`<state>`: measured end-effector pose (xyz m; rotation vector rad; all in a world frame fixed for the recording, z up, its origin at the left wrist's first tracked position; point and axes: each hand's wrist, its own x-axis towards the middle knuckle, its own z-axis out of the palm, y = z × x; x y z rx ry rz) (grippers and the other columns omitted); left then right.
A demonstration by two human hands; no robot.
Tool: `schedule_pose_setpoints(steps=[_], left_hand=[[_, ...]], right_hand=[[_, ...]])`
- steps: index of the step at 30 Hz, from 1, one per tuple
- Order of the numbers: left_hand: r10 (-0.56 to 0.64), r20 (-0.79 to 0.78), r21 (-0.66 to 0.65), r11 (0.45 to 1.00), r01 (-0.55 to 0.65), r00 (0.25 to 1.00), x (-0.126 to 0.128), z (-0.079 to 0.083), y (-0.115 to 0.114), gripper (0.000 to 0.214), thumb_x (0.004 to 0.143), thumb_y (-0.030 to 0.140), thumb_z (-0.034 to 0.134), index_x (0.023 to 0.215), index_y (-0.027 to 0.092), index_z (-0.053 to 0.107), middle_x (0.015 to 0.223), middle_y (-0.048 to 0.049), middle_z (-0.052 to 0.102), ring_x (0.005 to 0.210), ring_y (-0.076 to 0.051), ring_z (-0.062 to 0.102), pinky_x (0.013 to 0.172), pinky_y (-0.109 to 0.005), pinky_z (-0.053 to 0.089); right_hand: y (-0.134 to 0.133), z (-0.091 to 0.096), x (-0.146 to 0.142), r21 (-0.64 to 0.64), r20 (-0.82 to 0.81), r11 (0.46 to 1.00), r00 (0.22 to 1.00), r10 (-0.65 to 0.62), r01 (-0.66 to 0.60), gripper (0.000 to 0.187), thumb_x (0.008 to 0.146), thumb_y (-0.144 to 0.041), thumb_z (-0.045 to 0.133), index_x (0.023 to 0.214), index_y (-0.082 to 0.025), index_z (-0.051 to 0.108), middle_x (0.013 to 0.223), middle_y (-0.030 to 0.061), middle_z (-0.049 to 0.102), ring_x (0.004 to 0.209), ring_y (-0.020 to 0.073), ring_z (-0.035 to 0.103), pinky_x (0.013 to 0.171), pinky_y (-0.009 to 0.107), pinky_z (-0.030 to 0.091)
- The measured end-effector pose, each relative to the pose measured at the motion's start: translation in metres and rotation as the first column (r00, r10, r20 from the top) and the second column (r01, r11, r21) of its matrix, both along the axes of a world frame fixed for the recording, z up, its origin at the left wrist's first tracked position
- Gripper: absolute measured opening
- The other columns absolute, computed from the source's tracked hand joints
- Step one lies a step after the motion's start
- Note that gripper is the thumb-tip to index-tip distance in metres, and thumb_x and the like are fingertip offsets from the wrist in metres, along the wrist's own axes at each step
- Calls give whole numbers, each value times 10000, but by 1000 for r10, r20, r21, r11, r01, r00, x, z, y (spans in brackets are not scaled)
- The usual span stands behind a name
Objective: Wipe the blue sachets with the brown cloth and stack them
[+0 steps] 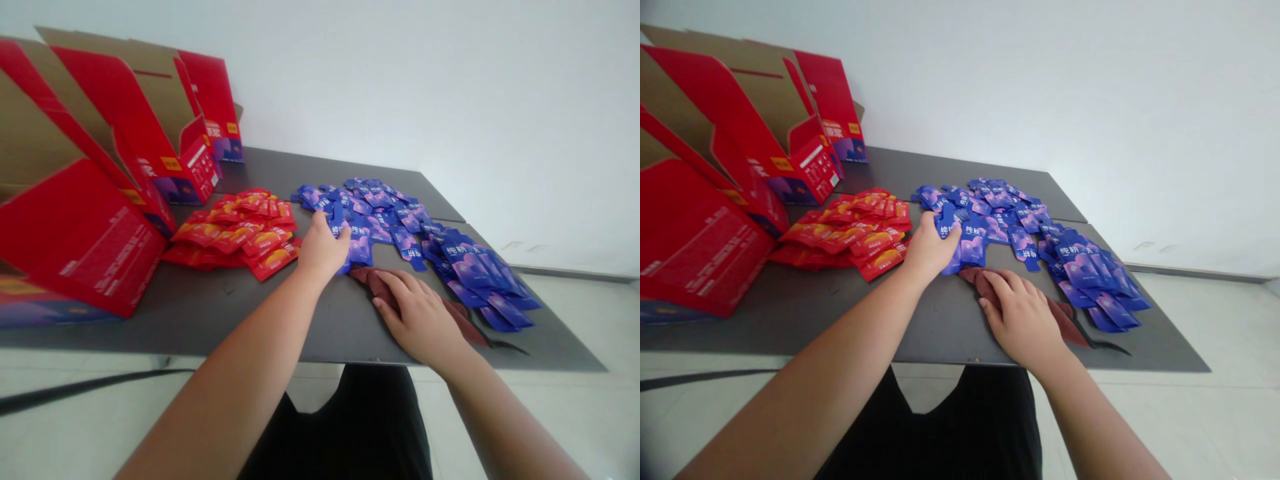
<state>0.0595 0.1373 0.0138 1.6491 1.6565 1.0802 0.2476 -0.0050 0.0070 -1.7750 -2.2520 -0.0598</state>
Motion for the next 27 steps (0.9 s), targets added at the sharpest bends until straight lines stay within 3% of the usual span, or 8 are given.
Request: schedule_pose_setpoints(steps=[5,10,13,17,19,21,24,27], left_hand=[[34,43,-32,999,-33,998,-7,-5,10,397,1075,423,696,1394,192,652,1382,-122,685,1190,-290,710,1023,-524,604],[-31,35,36,999,30,999,-19,-5,18,320,1049,389,743,1288,179,706,1318,-104,717,1160,-274,720,1015,-510,610],[16,31,71,997,-18,999,-26,0,19,316,1049,411,740,1259,176,715,1289,-99,728,1165,-278,720,1037,-524,593],[161,53,110,980,-166,985,-32,15,13,257,1126,294,530,1331,202,654,1349,-130,712,1295,-296,673,1140,-528,522],[178,49,113,977,-182,983,-35,22,3,320,1099,216,466,1389,223,601,1388,-144,701,1331,-304,661,1154,-499,514],[123,26,97,987,-125,992,-35,24,-14,376,1051,208,505,1420,235,573,1396,-140,710,1311,-315,683,1125,-473,543],[-58,-32,39,997,60,998,-31,16,-48,451,980,206,603,1430,224,590,1344,-131,755,1218,-311,745,1051,-427,600],[-208,-110,3,978,210,972,-23,2,-79,612,943,159,629,1545,186,525,1442,-171,713,1296,-313,720,1127,-415,564]], right_hand=[[-1,-1,-4,37,2,998,999,-52,52,463,1090,-419,553,1532,-284,586,1526,101,653,1344,373,638,1139,568,513],[-2,-3,-4,44,-18,997,998,-59,60,458,1088,-419,569,1526,-289,588,1521,83,659,1340,356,638,1136,548,513],[-2,-3,-4,52,-28,996,997,-66,67,463,1088,-421,571,1525,-272,585,1504,91,667,1333,353,639,1129,540,515],[-2,-4,-3,60,-36,994,996,-85,87,455,1087,-417,573,1515,-264,592,1465,103,686,1306,353,654,1106,543,522],[-2,-4,-4,60,-44,993,994,-97,100,450,1090,-414,563,1512,-261,595,1447,108,695,1293,356,661,1089,546,529],[-2,-3,-4,64,-59,992,993,-106,109,448,1091,-408,554,1509,-254,599,1432,116,702,1281,363,669,1084,551,529],[-1,-3,-3,76,-109,990,988,-108,117,444,1087,-389,539,1501,-246,608,1406,129,717,1263,366,680,1102,544,519],[0,-3,-1,95,-153,987,982,-113,129,428,1086,-375,516,1476,-232,621,1390,149,727,1246,371,686,1103,535,519]])
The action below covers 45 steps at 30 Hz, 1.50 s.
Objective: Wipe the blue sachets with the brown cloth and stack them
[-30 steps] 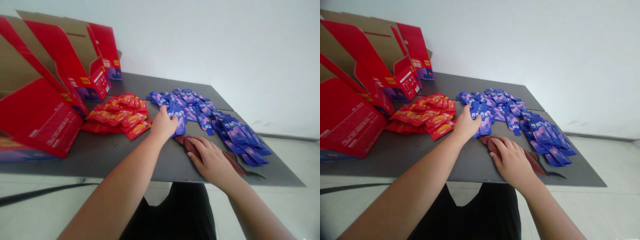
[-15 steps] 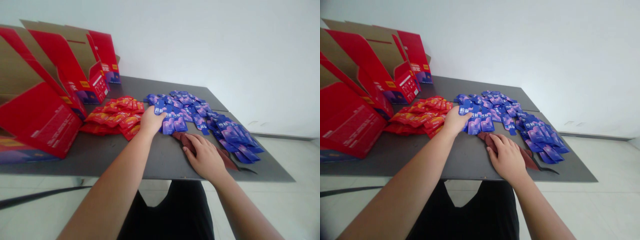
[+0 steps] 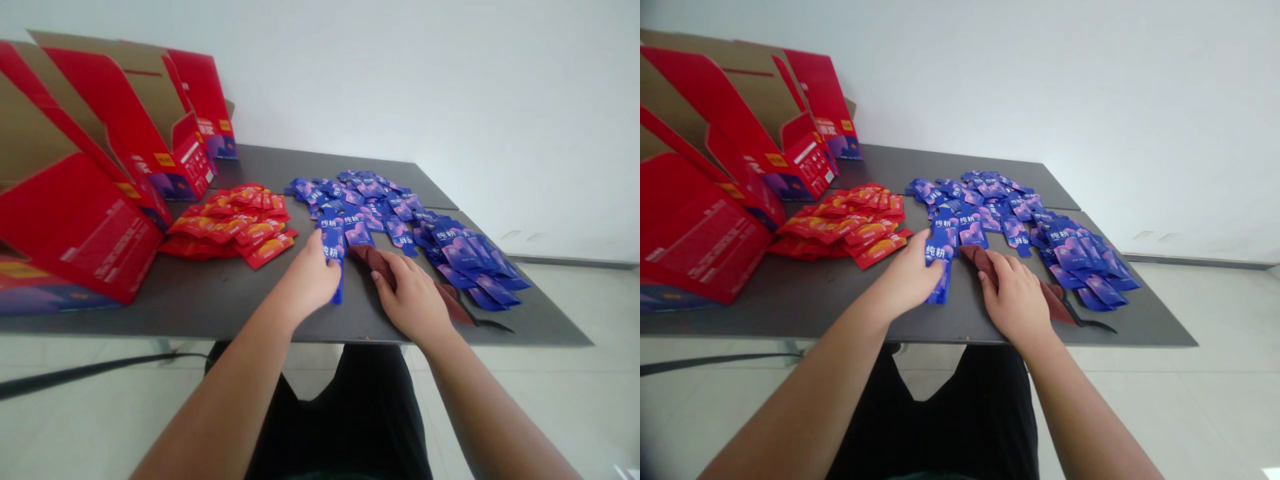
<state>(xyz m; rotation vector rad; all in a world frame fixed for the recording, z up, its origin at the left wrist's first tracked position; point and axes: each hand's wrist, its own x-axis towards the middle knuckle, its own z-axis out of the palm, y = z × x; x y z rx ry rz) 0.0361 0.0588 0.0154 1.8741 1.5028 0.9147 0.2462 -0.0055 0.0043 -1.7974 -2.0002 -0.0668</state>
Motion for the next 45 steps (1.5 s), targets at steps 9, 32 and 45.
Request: schedule_pose_setpoints(steps=[9,32,45], left_hand=[[-204,-172,62,974,218,964,-14,-17,-27,672,1083,362,488,1706,160,332,1779,-155,369,1660,-262,335,1353,-434,296],[-323,-445,159,889,429,835,-27,-19,-40,558,1028,540,724,1470,214,618,1542,-149,599,1384,-353,605,1165,-610,490],[-358,-378,137,890,435,853,-29,-19,-40,350,1074,405,700,1364,209,684,1466,-125,653,1301,-307,661,1112,-562,553]], right_hand=[[-2,-2,0,18,35,1000,999,11,-11,443,1096,-407,495,1481,-225,617,1381,151,728,1220,376,687,1076,518,505],[-6,-5,-5,2,93,1000,996,8,-9,517,1110,-401,450,1547,-151,563,1445,200,693,1324,379,630,1092,500,464],[-9,0,-6,-18,106,1000,994,-3,5,303,1101,-449,500,1190,-188,625,1139,150,772,1071,339,708,906,414,477]])
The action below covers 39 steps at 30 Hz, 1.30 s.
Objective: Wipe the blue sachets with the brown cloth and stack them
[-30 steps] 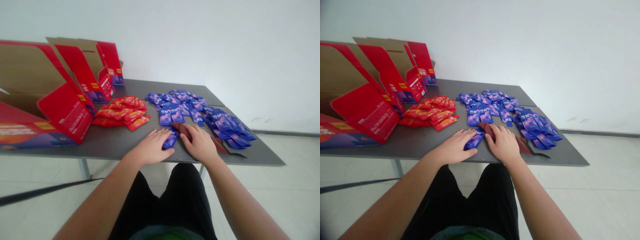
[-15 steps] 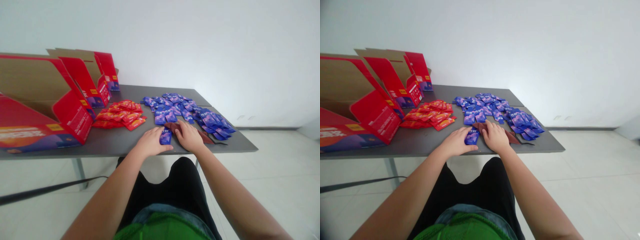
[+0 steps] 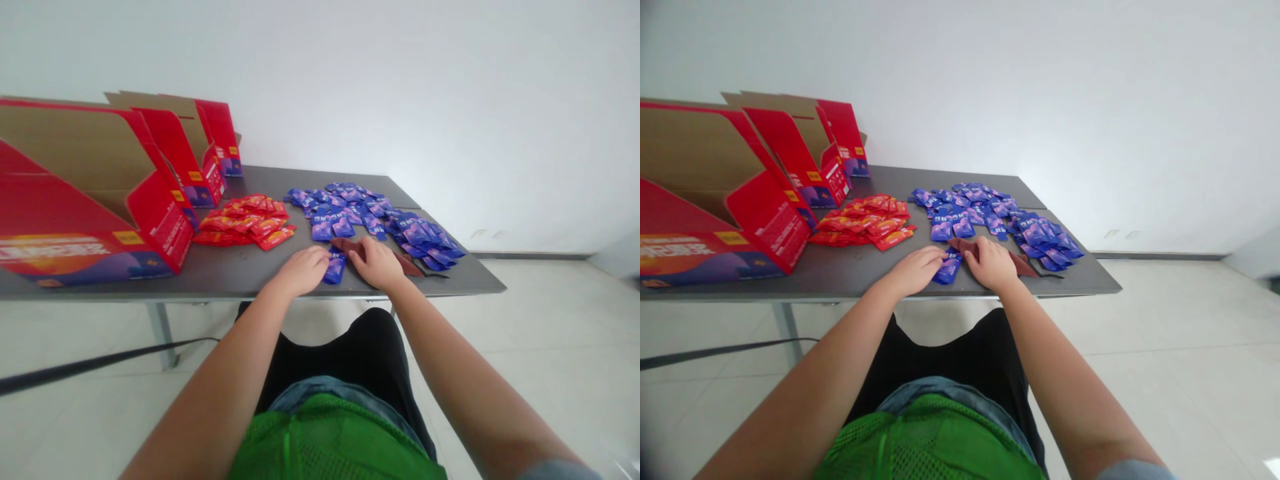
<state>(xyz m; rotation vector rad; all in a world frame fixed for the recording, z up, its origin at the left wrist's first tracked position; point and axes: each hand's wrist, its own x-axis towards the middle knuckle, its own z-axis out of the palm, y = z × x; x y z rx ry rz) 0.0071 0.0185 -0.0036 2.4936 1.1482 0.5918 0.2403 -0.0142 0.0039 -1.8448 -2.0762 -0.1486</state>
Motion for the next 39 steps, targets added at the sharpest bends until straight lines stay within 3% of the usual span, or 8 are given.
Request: schedule_pose_setpoints(steps=[9,14,18,22,27,31,37,39], left_hand=[[31,24,24,999,-32,999,0,4,-9,321,1077,405,696,1330,208,701,1427,-119,677,1284,-299,671,1113,-557,551],[24,4,41,999,-24,1000,0,6,-11,373,1071,439,692,1362,205,689,1511,-130,638,1385,-325,615,1187,-599,476],[25,-44,10,1000,-24,999,0,5,-9,617,1050,548,652,1550,195,573,1662,-169,537,1553,-355,485,1296,-558,345],[46,-78,-26,999,-48,996,-1,3,-9,1030,951,718,681,1712,125,321,1737,-220,423,1580,-384,458,1300,-511,341],[35,-111,-52,998,-41,993,-3,4,-10,1293,826,805,760,1740,78,204,1769,-239,347,1591,-418,431,1307,-537,330],[6,-127,-69,998,-15,992,-3,6,-10,1291,821,766,783,1734,55,212,1771,-228,346,1623,-381,390,1337,-516,295],[-36,-130,-84,996,25,991,-5,4,-9,1216,834,697,786,1721,64,247,1792,-219,296,1652,-341,345,1377,-490,208],[-44,-129,-83,996,33,991,-5,4,-9,1123,846,682,781,1693,100,329,1794,-211,297,1658,-338,333,1379,-502,196]], right_hand=[[-3,0,-1,31,-4,999,1000,29,-29,338,1093,-445,506,1226,-173,655,1157,165,776,1083,349,703,936,428,475],[-4,-1,0,26,-26,995,995,100,-99,473,1123,-451,455,1504,-215,607,1319,147,756,1247,351,668,1051,451,460],[-3,0,3,19,-56,990,988,141,-140,379,1110,-448,487,1334,-229,700,1182,116,775,1160,327,695,1004,435,482],[1,2,7,0,-84,982,978,189,-189,202,1027,-413,608,1069,-225,670,1044,97,743,993,298,700,880,410,516],[5,8,11,-37,-108,943,940,324,-330,207,1004,-333,636,1175,-218,619,1261,124,732,1101,303,714,945,434,551],[12,12,12,-64,-136,881,878,458,-469,361,1086,-263,557,1444,-245,597,1356,94,736,1228,298,697,1074,478,533],[9,19,10,-9,-357,896,838,412,-445,319,1076,-228,623,1390,-264,671,1305,72,758,1170,253,721,1036,422,561],[0,25,5,2,-451,878,784,427,-478,338,1066,-217,647,1399,-273,664,1296,60,754,1162,227,720,1022,380,561]])
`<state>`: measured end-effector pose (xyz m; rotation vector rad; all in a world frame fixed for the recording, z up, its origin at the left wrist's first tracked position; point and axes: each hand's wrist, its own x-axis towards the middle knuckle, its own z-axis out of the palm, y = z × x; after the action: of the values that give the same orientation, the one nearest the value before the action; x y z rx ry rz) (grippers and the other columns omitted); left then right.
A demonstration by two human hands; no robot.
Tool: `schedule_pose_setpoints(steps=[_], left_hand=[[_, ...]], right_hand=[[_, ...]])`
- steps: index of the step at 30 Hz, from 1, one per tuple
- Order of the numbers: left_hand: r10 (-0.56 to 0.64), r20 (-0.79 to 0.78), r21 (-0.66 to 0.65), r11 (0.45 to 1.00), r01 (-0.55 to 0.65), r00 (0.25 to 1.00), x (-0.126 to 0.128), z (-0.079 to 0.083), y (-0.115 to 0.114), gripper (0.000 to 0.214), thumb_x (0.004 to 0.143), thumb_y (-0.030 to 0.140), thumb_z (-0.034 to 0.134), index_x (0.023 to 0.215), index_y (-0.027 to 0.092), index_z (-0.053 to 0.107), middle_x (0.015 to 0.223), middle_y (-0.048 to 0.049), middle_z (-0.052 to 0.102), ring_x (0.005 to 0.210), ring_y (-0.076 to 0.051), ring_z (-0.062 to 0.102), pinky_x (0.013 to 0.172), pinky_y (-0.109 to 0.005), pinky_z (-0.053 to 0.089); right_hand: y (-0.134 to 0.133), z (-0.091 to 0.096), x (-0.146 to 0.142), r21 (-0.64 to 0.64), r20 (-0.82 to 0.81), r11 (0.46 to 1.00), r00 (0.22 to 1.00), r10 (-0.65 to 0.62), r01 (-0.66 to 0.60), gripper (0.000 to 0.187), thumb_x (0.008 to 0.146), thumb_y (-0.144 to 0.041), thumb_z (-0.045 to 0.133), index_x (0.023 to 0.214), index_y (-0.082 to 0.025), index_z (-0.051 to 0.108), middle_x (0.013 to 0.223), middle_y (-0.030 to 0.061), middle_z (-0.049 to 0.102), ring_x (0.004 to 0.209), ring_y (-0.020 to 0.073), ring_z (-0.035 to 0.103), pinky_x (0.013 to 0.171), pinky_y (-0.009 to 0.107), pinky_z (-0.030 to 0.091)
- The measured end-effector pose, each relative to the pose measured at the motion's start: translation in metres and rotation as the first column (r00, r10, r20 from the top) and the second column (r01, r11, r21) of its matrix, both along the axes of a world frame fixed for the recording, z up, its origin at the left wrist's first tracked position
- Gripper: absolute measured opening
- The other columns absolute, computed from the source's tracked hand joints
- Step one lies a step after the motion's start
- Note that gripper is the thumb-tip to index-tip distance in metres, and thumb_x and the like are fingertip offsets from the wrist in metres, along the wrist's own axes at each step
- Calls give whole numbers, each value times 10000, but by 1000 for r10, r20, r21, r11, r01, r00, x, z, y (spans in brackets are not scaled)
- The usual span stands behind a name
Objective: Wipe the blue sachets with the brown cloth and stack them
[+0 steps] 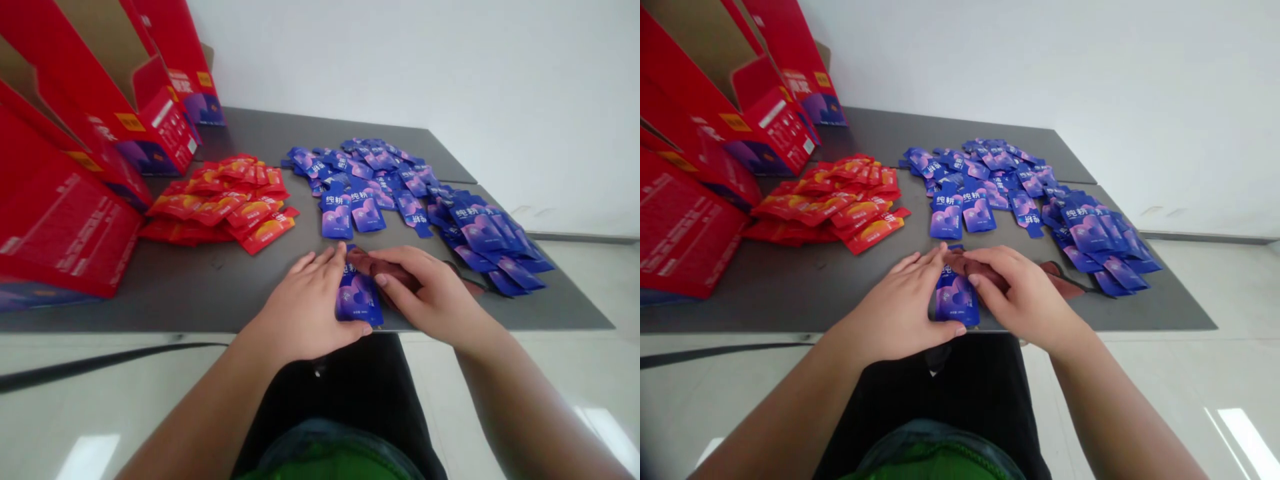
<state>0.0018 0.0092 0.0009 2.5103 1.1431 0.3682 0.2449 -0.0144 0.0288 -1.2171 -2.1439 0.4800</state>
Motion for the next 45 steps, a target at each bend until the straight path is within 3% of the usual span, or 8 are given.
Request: schedule_pose_setpoints(steps=[5,11,24,30,32,34,38,45], left_hand=[[-16,27,-26,1000,17,999,-1,1,1,1089,887,649,726,1689,51,296,1764,-234,352,1640,-322,375,1367,-510,228],[-7,40,-40,999,8,999,0,-2,2,1188,844,671,796,1707,53,262,1763,-211,366,1645,-313,365,1370,-501,219],[1,12,-34,999,-1,1000,-1,2,-1,1169,892,698,758,1724,62,238,1798,-159,306,1660,-296,332,1385,-465,155],[-9,18,16,1000,8,1000,-2,0,-2,1486,686,879,852,1738,82,170,1814,-197,235,1688,-330,249,1387,-475,161],[1,37,-4,1000,-1,999,-2,0,-2,1450,685,855,873,1731,114,195,1809,-192,259,1679,-330,280,1387,-477,173],[4,60,-32,999,-2,998,-3,0,-2,1378,744,819,858,1729,132,182,1806,-187,271,1674,-321,297,1386,-479,191],[-6,90,-59,998,11,996,-4,0,-1,1243,878,690,788,1727,93,104,1783,-219,313,1660,-310,334,1379,-504,225],[15,111,-70,998,-8,994,-1,-3,-1,1341,780,662,898,1736,139,116,1746,-221,399,1621,-354,406,1365,-554,265]], right_hand=[[-12,13,-18,-203,34,932,949,313,-300,259,1065,-197,651,1298,-281,725,1230,37,728,1136,178,682,1021,336,518],[5,14,-22,-244,136,924,933,334,-295,168,1088,-218,630,1170,-273,766,1152,28,707,1105,178,652,1029,371,464],[38,-7,-13,-114,273,992,959,79,-49,210,1062,-203,597,1183,-266,755,1197,63,728,1102,262,680,1029,471,524],[24,12,-10,19,235,988,960,-154,154,213,1069,-259,605,1233,-252,740,1225,104,749,1120,310,715,1005,515,572],[8,24,-10,-47,130,994,987,-92,99,256,1063,-261,627,1304,-300,703,1282,81,744,1158,292,715,975,458,596],[-4,31,-12,-142,76,989,995,58,-46,297,1055,-243,635,1335,-328,688,1302,71,741,1189,280,709,957,418,607],[-6,28,-22,-310,108,913,944,311,-265,202,1057,-193,611,1164,-299,745,1191,57,748,1097,239,710,943,391,584],[10,17,-26,-383,162,892,934,320,-239,174,1073,-193,616,1086,-298,754,1159,17,714,1095,218,640,980,417,494]])
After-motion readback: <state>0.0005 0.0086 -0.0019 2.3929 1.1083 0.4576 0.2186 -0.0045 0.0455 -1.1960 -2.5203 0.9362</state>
